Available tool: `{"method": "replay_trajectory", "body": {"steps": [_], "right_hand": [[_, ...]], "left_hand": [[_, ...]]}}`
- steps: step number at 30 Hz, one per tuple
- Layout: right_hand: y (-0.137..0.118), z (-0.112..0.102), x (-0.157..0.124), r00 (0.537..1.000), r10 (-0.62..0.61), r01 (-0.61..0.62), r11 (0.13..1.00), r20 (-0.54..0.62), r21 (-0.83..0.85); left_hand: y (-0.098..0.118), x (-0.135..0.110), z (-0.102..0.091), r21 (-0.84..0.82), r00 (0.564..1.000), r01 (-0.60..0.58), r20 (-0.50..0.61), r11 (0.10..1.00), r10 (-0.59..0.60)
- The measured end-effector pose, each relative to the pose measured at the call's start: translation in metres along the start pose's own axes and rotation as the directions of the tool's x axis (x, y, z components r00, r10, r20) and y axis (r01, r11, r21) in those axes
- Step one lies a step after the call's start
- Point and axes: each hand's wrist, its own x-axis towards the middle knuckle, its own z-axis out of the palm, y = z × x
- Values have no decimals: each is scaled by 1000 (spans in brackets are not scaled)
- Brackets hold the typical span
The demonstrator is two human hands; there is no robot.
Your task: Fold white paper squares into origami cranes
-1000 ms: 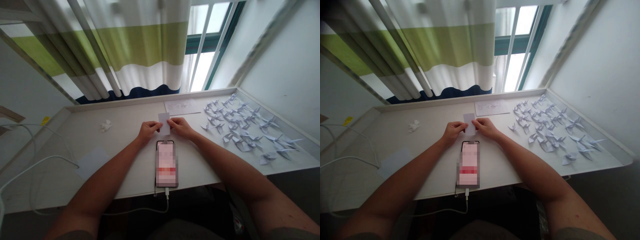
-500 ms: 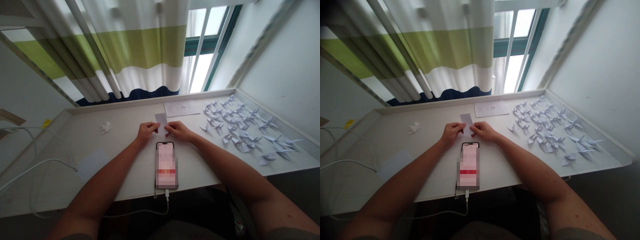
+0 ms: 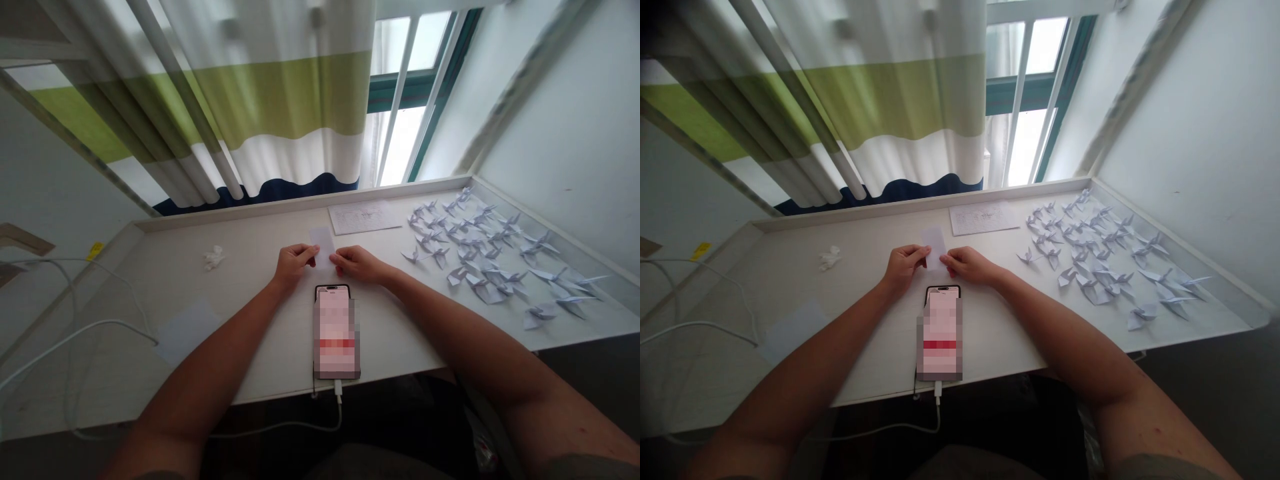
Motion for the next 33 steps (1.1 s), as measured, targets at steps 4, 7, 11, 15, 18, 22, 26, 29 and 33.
{"method": "replay_trajectory", "body": {"steps": [4,7,11,15,18,22,26,29,33], "right_hand": [[4,-1,1,999,10,-14,997,-50,-74],[4,-2,1,936,-42,-33,978,-351,-206],[-7,3,-1,794,-149,-24,961,-589,-276],[-19,18,-2,881,-149,72,980,-449,-184],[-18,24,0,931,-81,99,994,-355,34],[-5,18,5,934,10,114,939,-357,324],[6,7,10,913,123,76,885,-388,459],[8,3,11,914,154,71,851,-376,520],[8,1,9,941,148,40,842,-303,538]], "left_hand": [[-2,1,0,0,1000,-5,-3,1000,5],[-3,2,2,-42,999,-12,-50,999,10],[-2,1,4,-29,995,-39,-97,999,36],[2,-5,7,23,996,-86,-7,996,87],[5,-9,9,76,982,-160,111,984,151],[5,-8,9,65,968,-216,143,974,205],[2,-3,6,-29,990,-138,36,990,139],[1,0,4,-50,998,-58,13,997,59],[-1,2,1,-62,999,24,32,998,-22]]}}
